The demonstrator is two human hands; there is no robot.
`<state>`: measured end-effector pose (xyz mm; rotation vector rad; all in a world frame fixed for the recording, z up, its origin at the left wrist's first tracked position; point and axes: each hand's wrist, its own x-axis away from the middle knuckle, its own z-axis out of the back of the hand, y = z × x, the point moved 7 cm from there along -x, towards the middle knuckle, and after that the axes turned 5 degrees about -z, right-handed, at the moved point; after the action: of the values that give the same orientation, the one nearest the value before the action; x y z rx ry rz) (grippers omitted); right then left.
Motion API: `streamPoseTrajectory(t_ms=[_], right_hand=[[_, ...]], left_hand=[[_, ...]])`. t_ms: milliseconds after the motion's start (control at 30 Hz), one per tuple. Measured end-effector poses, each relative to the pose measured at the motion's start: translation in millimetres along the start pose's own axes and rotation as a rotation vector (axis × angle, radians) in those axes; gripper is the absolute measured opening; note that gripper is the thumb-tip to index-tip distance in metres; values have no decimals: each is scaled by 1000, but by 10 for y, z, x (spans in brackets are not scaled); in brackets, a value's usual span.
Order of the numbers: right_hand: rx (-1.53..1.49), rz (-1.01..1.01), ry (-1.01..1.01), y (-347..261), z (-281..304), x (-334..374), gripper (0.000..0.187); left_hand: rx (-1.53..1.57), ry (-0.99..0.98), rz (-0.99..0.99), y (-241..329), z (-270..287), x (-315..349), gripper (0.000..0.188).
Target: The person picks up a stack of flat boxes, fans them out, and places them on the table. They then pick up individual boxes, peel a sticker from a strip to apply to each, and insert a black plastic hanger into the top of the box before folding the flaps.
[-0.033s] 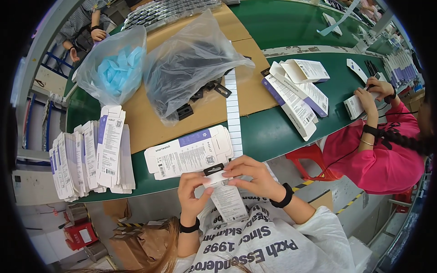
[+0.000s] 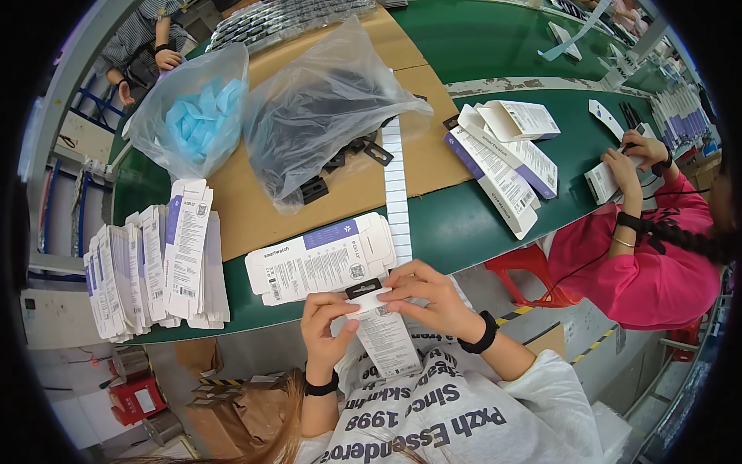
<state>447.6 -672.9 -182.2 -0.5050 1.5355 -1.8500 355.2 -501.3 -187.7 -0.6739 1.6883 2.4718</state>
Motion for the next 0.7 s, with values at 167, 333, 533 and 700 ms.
streamPoseTrajectory(t_ms=[167,333,533,700], right_hand=[[-191,-313,131,59,-15,-41,21],[97,-211,31,-27,-40,-90,19],[-71,-361,-248,59,9,-387,15],[-170,-488,-246,74,43,-440,14]], left_hand=[[129,120,271,-99,14,15,24],[67,43,306,-117,76,-22,23],[130,-150,414,-128,101,-204,16],[285,-71,576,-163,99,-246,8]])
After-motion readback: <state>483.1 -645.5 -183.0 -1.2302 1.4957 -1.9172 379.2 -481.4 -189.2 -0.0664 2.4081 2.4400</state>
